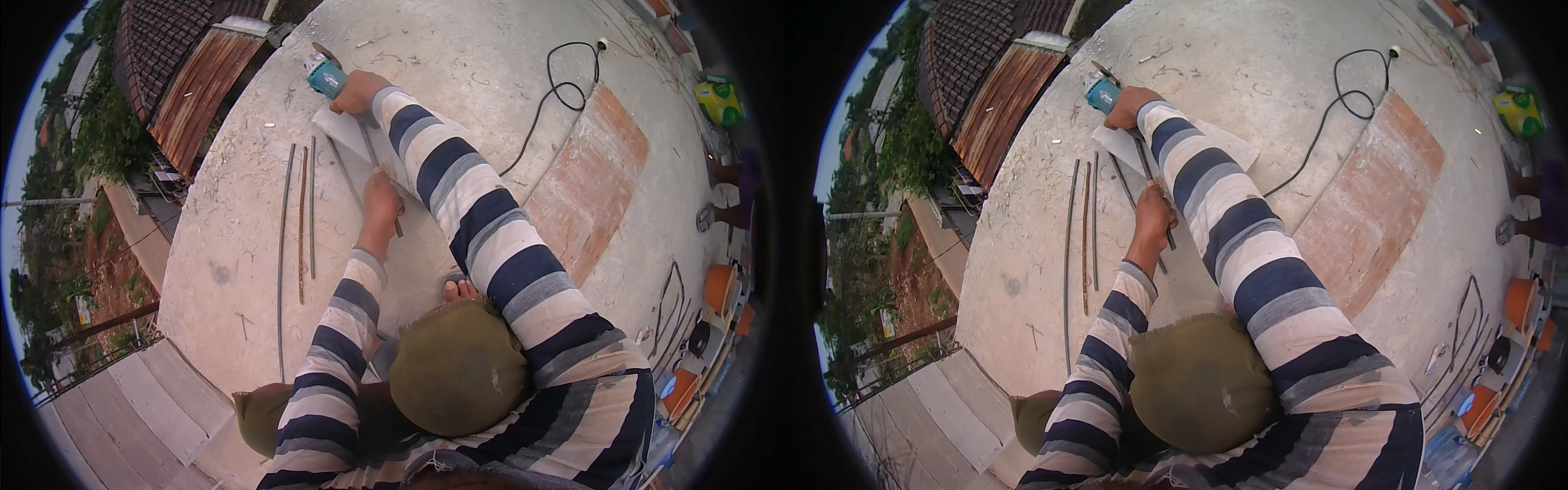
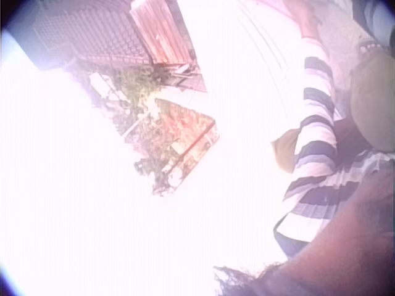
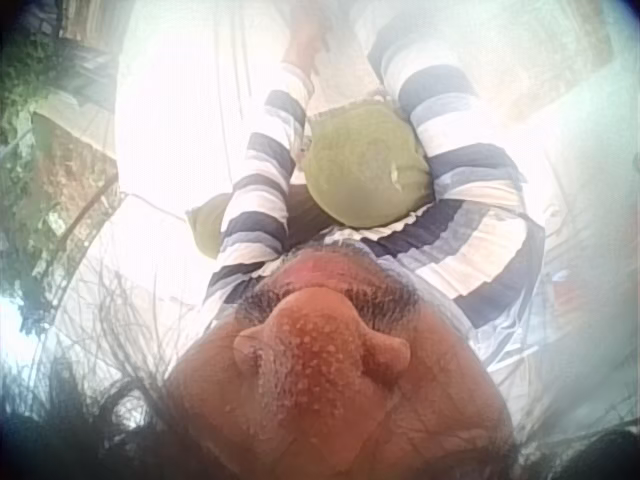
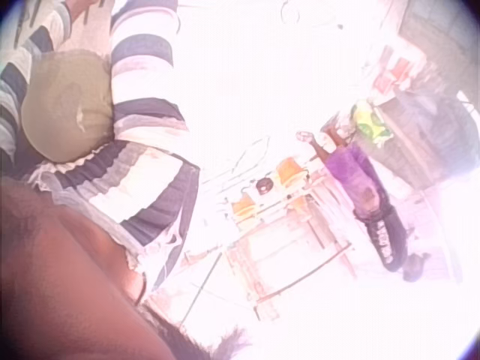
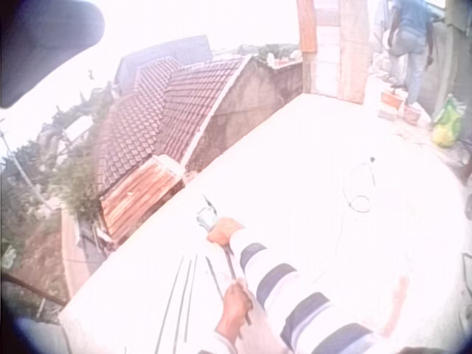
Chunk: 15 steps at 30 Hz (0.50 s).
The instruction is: The person plugs in an angle grinder and cuts several metal rods to length on a concrete rooftop. They position each rod on a block, cut it, and set the pieces aside.
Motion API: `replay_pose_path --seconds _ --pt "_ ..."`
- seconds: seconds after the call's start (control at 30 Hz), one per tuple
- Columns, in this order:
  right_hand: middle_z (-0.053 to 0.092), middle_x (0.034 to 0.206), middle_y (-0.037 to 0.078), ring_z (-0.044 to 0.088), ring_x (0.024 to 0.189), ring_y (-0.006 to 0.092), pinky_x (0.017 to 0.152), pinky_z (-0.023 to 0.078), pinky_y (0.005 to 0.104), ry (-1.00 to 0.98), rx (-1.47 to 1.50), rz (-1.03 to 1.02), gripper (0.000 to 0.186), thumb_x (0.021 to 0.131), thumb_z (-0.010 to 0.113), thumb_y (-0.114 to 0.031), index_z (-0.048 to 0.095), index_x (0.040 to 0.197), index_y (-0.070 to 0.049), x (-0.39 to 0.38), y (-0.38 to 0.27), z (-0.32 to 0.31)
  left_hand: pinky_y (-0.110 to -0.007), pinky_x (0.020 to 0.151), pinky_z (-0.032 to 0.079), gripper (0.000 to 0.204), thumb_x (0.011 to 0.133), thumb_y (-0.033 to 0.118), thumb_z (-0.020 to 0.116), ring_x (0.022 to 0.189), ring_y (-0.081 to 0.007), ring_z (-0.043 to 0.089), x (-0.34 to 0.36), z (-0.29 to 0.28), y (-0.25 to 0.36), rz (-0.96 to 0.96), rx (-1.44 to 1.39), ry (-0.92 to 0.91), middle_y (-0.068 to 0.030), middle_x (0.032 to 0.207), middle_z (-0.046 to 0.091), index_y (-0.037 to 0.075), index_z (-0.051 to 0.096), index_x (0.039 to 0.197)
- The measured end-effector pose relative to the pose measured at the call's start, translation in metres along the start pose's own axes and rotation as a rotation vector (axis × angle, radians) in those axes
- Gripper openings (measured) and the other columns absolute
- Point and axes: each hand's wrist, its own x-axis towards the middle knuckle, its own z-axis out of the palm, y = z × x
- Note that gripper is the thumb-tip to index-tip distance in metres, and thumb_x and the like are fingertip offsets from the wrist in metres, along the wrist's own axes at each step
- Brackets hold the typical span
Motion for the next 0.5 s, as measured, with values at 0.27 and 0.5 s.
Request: replay_pose_path --seconds 0.27,0.5 --pt "0.079 0.123 0.025 0.078 0.108 0.0397 0.095 0.061 0.0436 0.003 0.008 0.02 0.065 0.077 0.083 -0.044 0.079 0.121 0.004 -0.0002 -0.0001 -0.0005 -0.032 0.044 0.03 0.038 0.121 0.041 0.033 0.047 -0.0109 0.033 -0.0005 0.0015 0.0018 -0.01 0.006 -0.001 0.0045 0.065 0.034 0.016 0.044 0.094" --pt "0.079 0.123 0.025 0.078 0.108 0.0394 0.095 0.062 0.0435 -0.001 0.006 0.022 0.065 0.077 0.083 -0.044 0.079 0.121 0.004 -0.0005 -0.0002 -0.0004 -0.032 0.044 0.03 0.038 0.121 0.041 0.033 0.047 -0.011 0.033 -0.0002 0.0016 0.0017 -0.012 0.012 0.007 0.0042 0.065 0.034 0.016 0.044 0.095"
